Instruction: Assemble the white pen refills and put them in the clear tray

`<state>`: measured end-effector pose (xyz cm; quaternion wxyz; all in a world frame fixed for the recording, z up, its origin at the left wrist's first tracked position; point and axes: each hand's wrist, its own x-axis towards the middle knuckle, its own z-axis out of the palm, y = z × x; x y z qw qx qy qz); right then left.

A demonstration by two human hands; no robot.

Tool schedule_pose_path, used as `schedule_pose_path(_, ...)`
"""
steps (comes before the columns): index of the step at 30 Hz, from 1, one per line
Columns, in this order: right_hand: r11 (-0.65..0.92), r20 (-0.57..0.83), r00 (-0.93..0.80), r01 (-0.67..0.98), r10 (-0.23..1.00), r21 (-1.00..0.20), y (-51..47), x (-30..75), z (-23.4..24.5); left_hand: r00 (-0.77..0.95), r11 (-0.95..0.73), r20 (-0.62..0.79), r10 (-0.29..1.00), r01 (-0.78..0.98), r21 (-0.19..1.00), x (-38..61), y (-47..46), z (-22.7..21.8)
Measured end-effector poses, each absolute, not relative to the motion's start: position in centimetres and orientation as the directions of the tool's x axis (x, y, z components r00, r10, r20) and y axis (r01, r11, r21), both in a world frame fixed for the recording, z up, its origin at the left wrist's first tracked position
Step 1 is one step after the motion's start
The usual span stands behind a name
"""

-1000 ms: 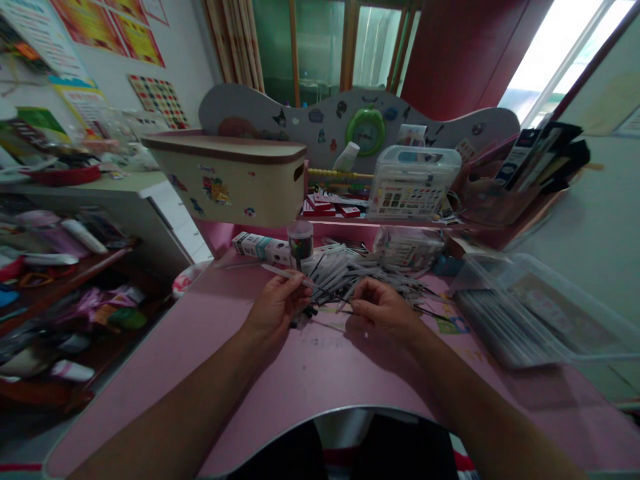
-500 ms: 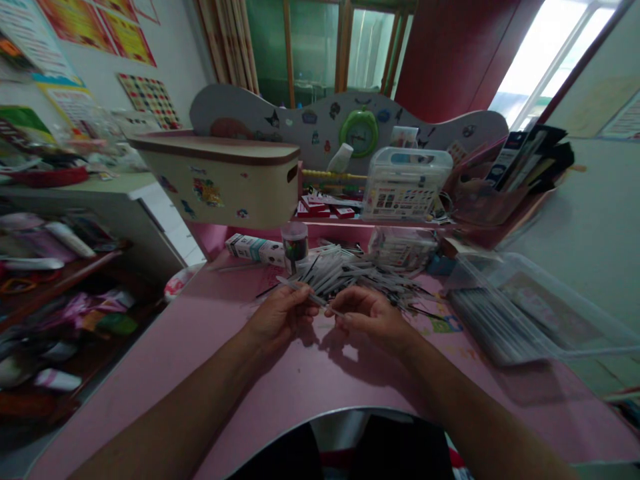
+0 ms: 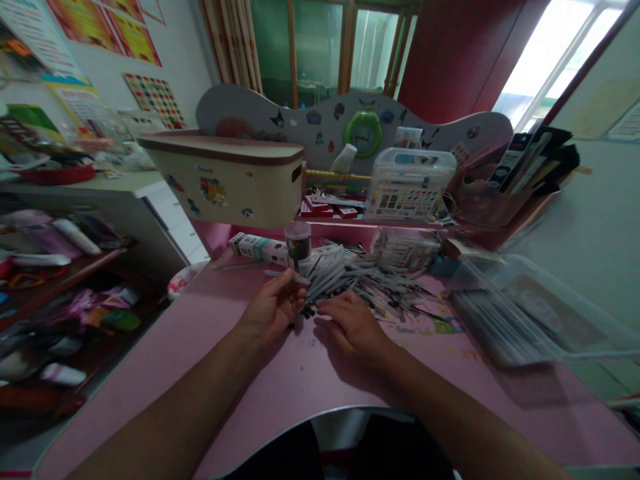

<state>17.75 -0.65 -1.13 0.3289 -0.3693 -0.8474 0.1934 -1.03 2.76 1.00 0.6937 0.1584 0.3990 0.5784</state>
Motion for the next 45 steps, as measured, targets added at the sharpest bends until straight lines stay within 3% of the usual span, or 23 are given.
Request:
schedule_pose_path(3,0.719,0.366,-0.621,0.562,0.694,-0.410,-1.0,16.7,-1.6,-0.041,0.245,-0.384,0.922,-0.708,0.663,-1.2,3.1,1.4)
schedule_pose_path(8,0.714,0.323,-0.640,0.660,0.698,-0.233,-1.2,16.0,-2.3,-0.059,0.235,-0.382,0.922,-0.698,0.676,-1.0,3.0,1.4)
schedule_pose_path(22,0.660,0.366,-0.569,0.724,0.736,-0.201,-0.7,16.4,-3.3,-0.005,0.221,-0.285,0.959,-0.615,0.757,-0.7,2.4,0.1)
schedule_pose_path(29,0.657,0.380,-0.541,0.675,0.750,-0.336,-1.0,16.6,-2.9,0.054,0.239,-0.263,0.963,-0.615,0.752,-0.7,2.4,-0.2)
schedule_pose_path(35,0.526,0.417,-0.321,0.511,0.850,-0.679,0.3,18.1,-2.0,0.078,0.250,-0.254,0.964,-0.585,0.772,-0.4,2.2,-0.4)
schedule_pose_path(39,0.357,0.329,-0.140,0.310,0.934,-0.881,0.8,18.8,-1.7,0.101,0.264,-0.253,0.962,-0.571,0.777,0.0,2.1,-0.5)
schedule_pose_path(45,0.335,0.318,-0.106,0.244,0.942,-0.910,0.5,18.6,-1.6,0.128,0.308,-0.286,0.950,-0.557,0.771,0.3,1.7,-0.6)
